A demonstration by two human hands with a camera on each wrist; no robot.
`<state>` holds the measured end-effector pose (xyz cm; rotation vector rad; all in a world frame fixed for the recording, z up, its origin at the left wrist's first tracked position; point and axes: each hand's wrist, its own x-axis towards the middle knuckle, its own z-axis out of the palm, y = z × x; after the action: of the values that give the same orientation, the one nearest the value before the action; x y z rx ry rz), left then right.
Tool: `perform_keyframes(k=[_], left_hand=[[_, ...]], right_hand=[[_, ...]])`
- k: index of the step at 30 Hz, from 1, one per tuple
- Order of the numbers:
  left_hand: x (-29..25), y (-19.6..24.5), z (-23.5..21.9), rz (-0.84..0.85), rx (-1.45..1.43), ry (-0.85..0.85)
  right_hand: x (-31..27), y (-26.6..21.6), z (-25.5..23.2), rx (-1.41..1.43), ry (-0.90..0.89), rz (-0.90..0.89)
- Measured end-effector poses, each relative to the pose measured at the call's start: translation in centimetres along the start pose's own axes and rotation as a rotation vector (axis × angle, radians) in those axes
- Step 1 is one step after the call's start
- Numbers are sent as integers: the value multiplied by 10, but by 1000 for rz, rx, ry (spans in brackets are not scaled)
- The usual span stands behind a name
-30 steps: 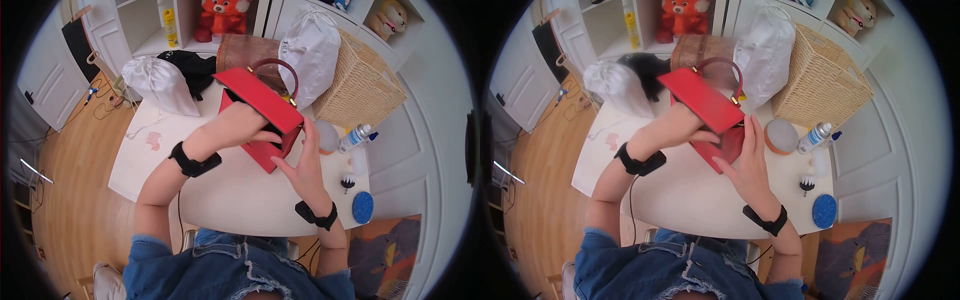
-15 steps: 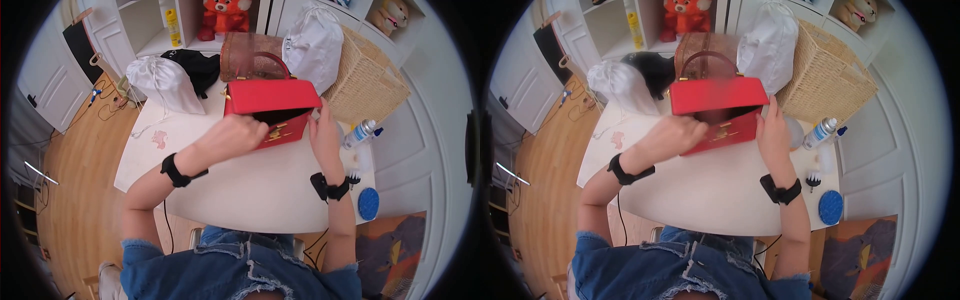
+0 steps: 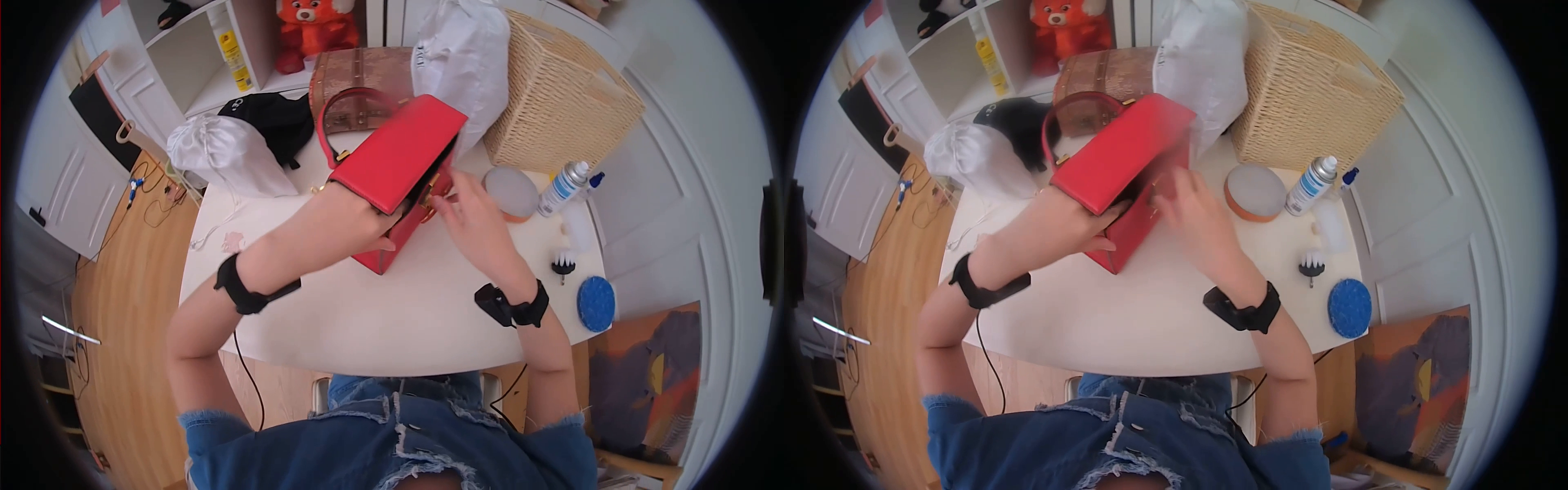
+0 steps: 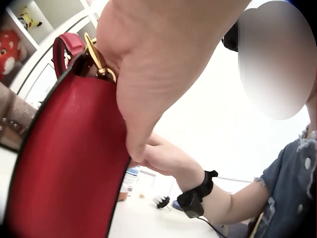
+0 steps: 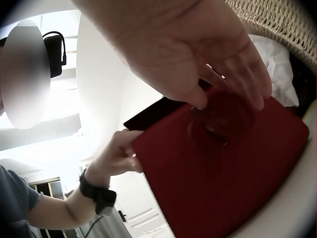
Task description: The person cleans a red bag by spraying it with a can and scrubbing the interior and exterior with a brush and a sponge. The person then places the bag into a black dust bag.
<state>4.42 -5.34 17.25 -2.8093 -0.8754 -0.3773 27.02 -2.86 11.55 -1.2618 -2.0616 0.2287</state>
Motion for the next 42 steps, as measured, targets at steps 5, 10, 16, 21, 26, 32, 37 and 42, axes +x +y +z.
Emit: perform_keyframes(k=[5,10,16,21,26,32,37,42], left_hand=[[22,28,20,-206,86,42],[53,41,43,-327,196,115],[81,46,36,-386,106,-118],[80,23,22,-190,-249,-208],[92,14,8,-268,-343,-505],[95,13,-5,-345,-377,-606],[94,12,1,-284,-417,-546],[99,17,-3,-332,-423,-557]], right_hand=[[-14,-7,5,154,-4,-106],[-27,2,-7,195,1,-19],[-43,51,-36,65,170,55],[-23,125,-83,-406,601,239],[8,178,-86,-324,592,348],[15,209,-64,-185,577,461],[17,157,-80,-257,690,317],[-20,56,-91,236,229,122]])
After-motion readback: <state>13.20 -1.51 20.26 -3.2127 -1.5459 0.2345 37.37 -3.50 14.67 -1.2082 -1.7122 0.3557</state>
